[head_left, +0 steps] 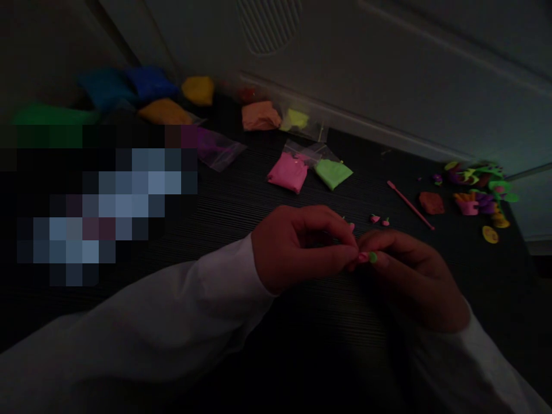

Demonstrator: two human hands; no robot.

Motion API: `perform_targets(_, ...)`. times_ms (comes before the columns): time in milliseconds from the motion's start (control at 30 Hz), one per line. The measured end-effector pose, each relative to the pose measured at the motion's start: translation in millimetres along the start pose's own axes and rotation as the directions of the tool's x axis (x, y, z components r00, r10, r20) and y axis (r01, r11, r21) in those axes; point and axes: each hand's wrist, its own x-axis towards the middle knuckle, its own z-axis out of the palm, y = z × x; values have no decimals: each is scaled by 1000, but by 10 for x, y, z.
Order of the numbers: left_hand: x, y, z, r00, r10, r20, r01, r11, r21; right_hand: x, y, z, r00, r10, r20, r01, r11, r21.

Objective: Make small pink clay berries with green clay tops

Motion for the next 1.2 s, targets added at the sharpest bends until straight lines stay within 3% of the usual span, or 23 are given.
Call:
perform_targets(733,18,-5,-13,999,10,-32,-6,991,132,3,-5,-8,998,-40,-47,32,987,-156)
perform_targets(1200,32,-34,-44,993,-65,100,72,995,-65,1,21,-3,998,35,51,-37,999,33)
